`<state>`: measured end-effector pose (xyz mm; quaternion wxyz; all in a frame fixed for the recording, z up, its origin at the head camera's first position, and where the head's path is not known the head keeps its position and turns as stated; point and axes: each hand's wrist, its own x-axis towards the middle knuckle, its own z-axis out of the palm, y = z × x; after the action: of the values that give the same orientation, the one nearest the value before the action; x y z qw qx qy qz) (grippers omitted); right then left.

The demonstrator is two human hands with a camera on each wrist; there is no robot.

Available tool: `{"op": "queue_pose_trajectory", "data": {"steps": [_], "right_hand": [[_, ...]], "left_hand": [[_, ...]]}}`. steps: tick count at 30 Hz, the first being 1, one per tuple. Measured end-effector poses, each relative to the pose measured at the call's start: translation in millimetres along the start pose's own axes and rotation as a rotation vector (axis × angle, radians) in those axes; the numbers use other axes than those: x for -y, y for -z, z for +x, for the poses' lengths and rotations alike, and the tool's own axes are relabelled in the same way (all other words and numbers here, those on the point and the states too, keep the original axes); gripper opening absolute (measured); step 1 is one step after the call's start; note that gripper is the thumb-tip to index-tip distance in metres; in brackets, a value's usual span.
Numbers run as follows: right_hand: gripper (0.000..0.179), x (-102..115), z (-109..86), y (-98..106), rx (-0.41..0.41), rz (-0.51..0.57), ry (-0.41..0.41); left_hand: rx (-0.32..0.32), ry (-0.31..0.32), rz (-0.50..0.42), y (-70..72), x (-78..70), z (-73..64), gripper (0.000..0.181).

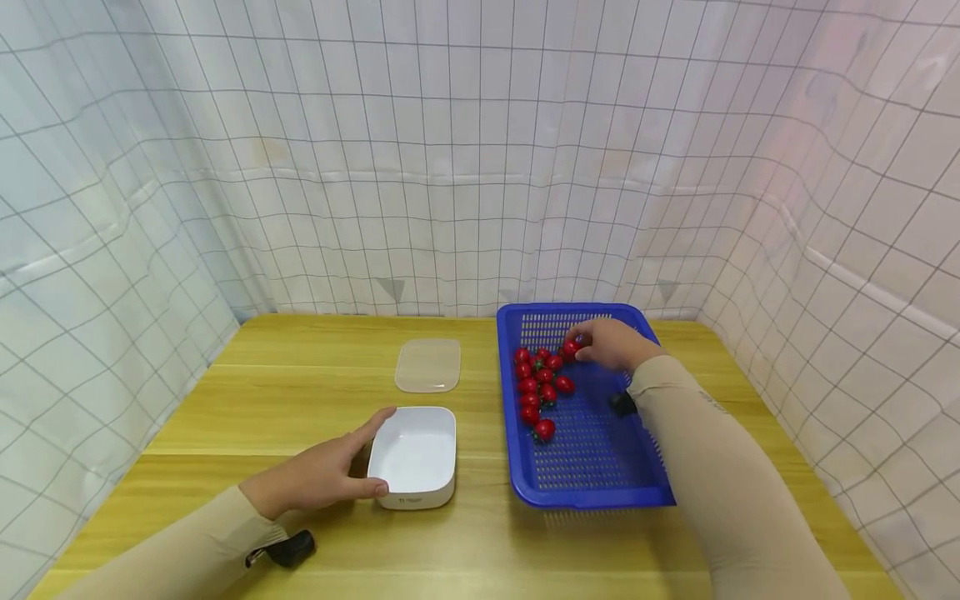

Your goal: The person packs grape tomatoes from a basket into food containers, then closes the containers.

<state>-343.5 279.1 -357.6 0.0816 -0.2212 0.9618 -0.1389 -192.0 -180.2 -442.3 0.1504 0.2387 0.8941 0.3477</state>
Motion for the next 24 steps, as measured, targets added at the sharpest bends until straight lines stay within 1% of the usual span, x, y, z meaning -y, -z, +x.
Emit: {"op": "queue_pose_trajectory", "data": {"steps": [3,8,12,15,20,24], "right_hand": [[0.033,9,-0.9,6,-0.017,0.021,0.009],[0.033,23,0.4,11,-0.048,0.038,0.029],[0.035,38,2.4,13,-0.049,0.058,0.049],[0.037,53,3.5,14,-0.038,0.083,0.067],[0.034,84,5.1,14,-0.017,0.108,0.139],[0.034,109,5.4,11,0.011,0.126,0.181]], "left_hand": [[0.001,0.01,-0.012,-0.2,-1.1,-0.1,0.115],[-0.004,0.009,0.007,-0.1,-2.1,0.3,0.115],[-0.004,0.01,0.009,0.4,-2.1,0.4,0.115],[-0.004,0.01,0.006,0.1,-1.0,0.7,0.115],[-0.003,0.011,0.011,-0.8,0.4,1.2,0.114],[0.001,0.016,0.014,-0.4,0.2,1.5,0.115]]}}
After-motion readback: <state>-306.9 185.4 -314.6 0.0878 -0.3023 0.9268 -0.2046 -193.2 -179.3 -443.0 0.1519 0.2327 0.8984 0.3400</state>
